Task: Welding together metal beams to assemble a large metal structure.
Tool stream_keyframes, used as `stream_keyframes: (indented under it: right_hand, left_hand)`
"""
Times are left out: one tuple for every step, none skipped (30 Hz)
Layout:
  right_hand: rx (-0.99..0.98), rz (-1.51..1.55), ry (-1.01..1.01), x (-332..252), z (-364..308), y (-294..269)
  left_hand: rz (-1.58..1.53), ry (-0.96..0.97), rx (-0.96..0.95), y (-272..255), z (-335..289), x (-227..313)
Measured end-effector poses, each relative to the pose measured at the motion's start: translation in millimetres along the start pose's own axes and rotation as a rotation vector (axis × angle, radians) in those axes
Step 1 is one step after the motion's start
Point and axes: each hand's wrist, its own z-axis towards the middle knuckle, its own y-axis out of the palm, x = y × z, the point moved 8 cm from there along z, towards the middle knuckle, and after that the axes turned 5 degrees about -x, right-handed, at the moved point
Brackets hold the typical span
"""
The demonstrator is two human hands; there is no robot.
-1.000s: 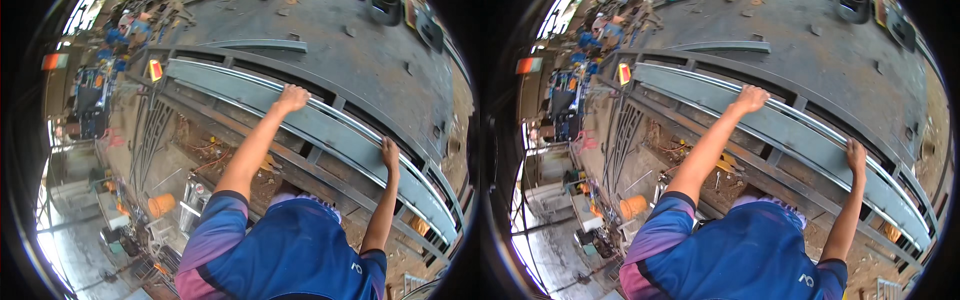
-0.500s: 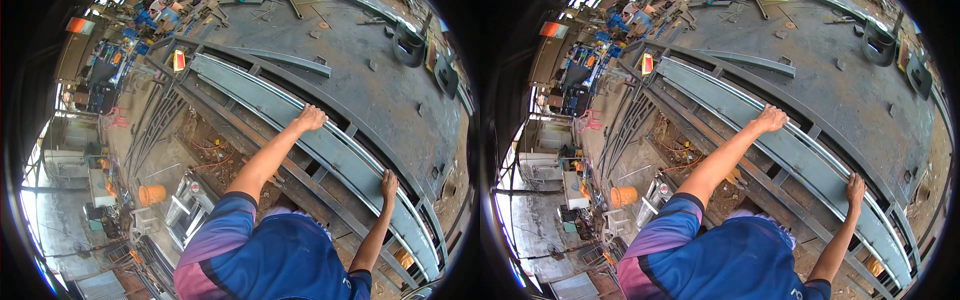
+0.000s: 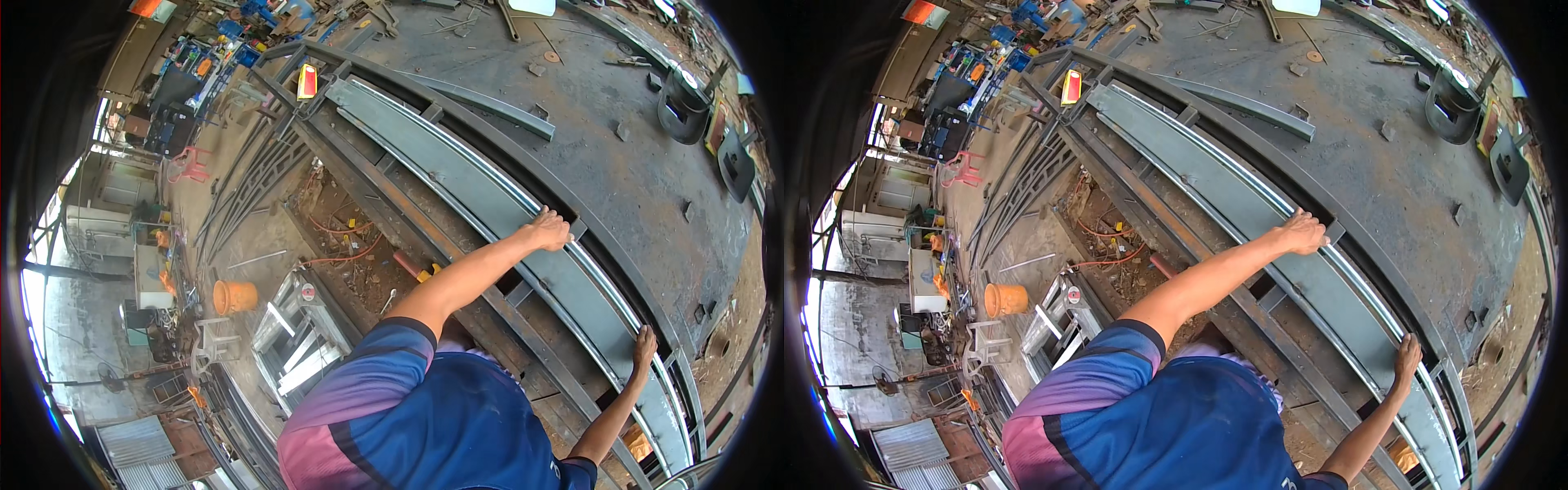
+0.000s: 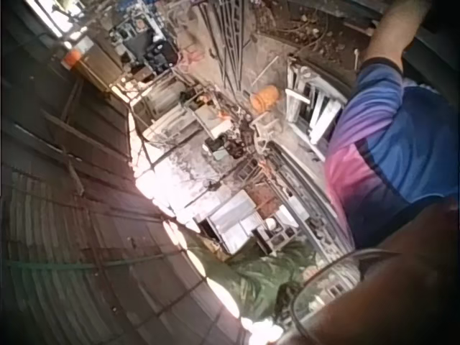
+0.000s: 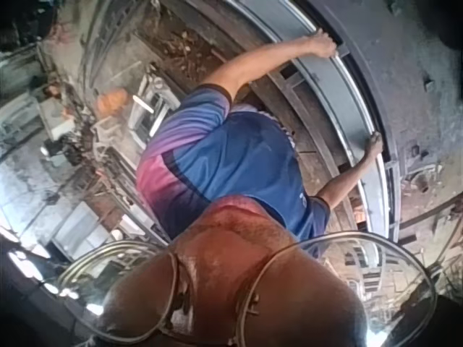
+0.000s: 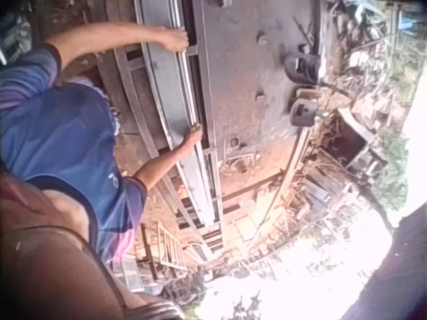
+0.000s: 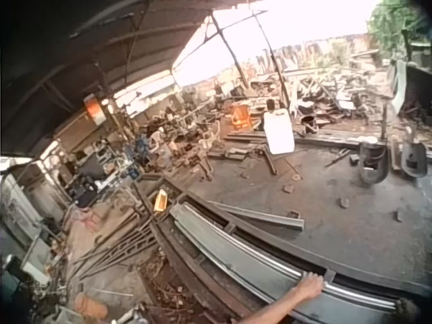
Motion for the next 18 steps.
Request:
stream_keyframes:
  right_hand:
    - [-0.001,-0.006,0.001,-1,0,-1]
    - [-0.001,-0.006,-0.004,-3,0,-2]
    - [-0.007,-0.004,-0.001,-4,0,-3]
    - [-0.014,-0.003,0.002,-5,-1,-4]
    - [-0.021,-0.001,0.005,-6,-1,-4]
    - [-0.018,0.0,0.007,-3,-2,-4]
    - [-0.006,0.003,0.004,1,-5,-4]
    - [0.005,0.006,-0.004,3,-6,-4]
    - [0.016,0.009,-0.014,4,-5,-5]
    - [0.018,0.009,-0.018,6,-4,-6]
    - [0.007,0.007,-0.015,6,-3,-6]
    - [-0.004,0.006,-0.011,7,-2,-5]
    - [-0.016,0.004,-0.008,6,-1,-4]
    - [-0.016,0.005,-0.012,7,-1,-3]
    - [-0.01,0.01,-0.022,7,-3,-2]
    - [-0.003,0.013,-0.028,10,-5,-2]
    - [0.004,0.017,-0.034,12,-6,-3]
    - [0.004,0.017,-0.034,15,-5,-3]
  left_hand:
    - [0.0,-0.004,0.003,-1,-1,0]
    - [-0.01,-0.011,0.0,-3,-2,0]
    - [-0.02,-0.018,-0.003,-4,-3,0]
    - [-0.029,-0.026,-0.007,-6,-4,-1]
    - [-0.027,-0.03,-0.004,-9,-7,-4]
    - [0.009,-0.067,-0.014,-18,-11,-11]
    - [0.044,-0.104,-0.025,-27,-17,-19]
    - [0.08,-0.146,-0.033,-35,-22,-27]
    - [0.08,-0.148,-0.027,-39,-24,-35]
    - [0.073,-0.131,-0.015,-43,-27,-43]
    - [0.068,-0.114,-0.004,-46,-30,-51]
    - [0.062,-0.097,0.006,-47,-32,-56]
    - [0.063,-0.101,0.009,-45,-32,-57]
    - [0.078,-0.111,0.021,-41,-32,-57]
    - [0.093,-0.121,0.032,-37,-32,-57]
    - [0.109,-0.128,0.043,-38,-32,-54]
    - [0.109,-0.128,0.044,-38,-30,-52]
    - [0.102,-0.128,0.023,-37,-28,-51]
